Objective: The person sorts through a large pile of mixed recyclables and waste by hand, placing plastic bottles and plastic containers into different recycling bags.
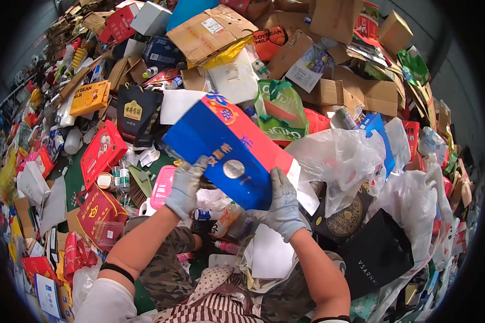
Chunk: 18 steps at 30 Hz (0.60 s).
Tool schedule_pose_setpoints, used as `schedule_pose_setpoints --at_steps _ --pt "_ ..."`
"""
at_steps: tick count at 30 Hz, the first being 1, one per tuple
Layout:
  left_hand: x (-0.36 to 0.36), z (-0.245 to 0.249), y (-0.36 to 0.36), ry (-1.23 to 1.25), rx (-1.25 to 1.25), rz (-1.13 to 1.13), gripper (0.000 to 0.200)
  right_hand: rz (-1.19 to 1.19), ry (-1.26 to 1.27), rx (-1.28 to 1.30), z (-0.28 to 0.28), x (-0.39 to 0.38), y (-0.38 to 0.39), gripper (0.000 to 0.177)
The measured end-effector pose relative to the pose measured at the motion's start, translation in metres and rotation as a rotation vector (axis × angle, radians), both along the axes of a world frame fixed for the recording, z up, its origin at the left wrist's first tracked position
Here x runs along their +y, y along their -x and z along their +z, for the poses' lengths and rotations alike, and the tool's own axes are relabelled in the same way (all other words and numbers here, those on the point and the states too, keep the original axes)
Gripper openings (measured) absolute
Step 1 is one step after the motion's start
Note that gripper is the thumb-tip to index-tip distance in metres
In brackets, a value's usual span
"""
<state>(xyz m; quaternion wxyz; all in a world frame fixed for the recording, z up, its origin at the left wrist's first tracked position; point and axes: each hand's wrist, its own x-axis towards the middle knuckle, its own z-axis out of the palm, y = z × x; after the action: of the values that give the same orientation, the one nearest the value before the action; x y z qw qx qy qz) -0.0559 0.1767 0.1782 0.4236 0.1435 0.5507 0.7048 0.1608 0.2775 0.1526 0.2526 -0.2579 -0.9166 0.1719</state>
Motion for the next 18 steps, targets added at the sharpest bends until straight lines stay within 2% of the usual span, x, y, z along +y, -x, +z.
schedule_pose_setpoints --at_steps 1,2,3,4,6,8,9,10,11,12,13,14,16,18 --pt "0.01 -0.019 -0.013 -0.039 0.002 -0.029 0.018 -0.049 0.191 -0.021 -0.003 0.003 0.003 0.122" --pt "0.017 0.001 -0.038 0.046 0.255 0.036 0.021 -0.086 0.377 -0.046 -0.007 0.009 0.005 0.12" --pt "0.024 0.0 -0.044 0.016 0.343 0.061 0.02 -0.081 0.551 0.082 -0.02 0.014 0.003 0.116" --pt "0.03 0.008 -0.044 -0.024 0.219 0.066 0.019 -0.059 0.624 0.245 -0.019 0.014 0.004 0.111" --pt "0.045 0.005 -0.023 -0.079 -0.002 0.112 0.015 -0.192 0.426 0.17 -0.006 0.018 0.003 0.104" --pt "0.043 0.03 -0.006 -0.333 -0.084 0.265 0.009 -0.188 0.373 0.291 -0.013 0.023 0.001 0.099" --pt "0.04 0.029 0.011 -0.302 -0.051 0.388 0.008 -0.201 0.343 0.354 -0.016 0.023 -0.003 0.096" --pt "0.029 0.041 0.026 -0.349 -0.108 0.423 0.01 -0.209 0.38 0.362 -0.01 0.02 -0.006 0.094" --pt "0.023 0.05 0.041 -0.471 -0.133 0.555 0.014 -0.218 0.415 0.369 0.0 0.012 -0.007 0.092" --pt "0.007 0.056 0.057 -0.421 -0.06 0.631 0.017 -0.226 0.45 0.375 0.008 0.008 -0.01 0.09" --pt "-0.006 0.022 0.109 -0.441 -0.007 0.723 0.02 -0.198 0.448 0.334 0.013 0.007 -0.014 0.087" --pt "-0.022 0.042 0.113 -0.467 0.016 0.843 0.023 -0.197 0.466 0.319 0.012 0.006 -0.019 0.088" --pt "-0.056 0.016 0.167 -0.476 0.093 1.134 0.031 -0.188 0.511 0.288 0.008 0.003 -0.025 0.089" --pt "-0.068 0.043 0.15 -0.495 -0.115 1.267 0.038 -0.188 0.49 0.235 -0.01 0.005 -0.036 0.087"
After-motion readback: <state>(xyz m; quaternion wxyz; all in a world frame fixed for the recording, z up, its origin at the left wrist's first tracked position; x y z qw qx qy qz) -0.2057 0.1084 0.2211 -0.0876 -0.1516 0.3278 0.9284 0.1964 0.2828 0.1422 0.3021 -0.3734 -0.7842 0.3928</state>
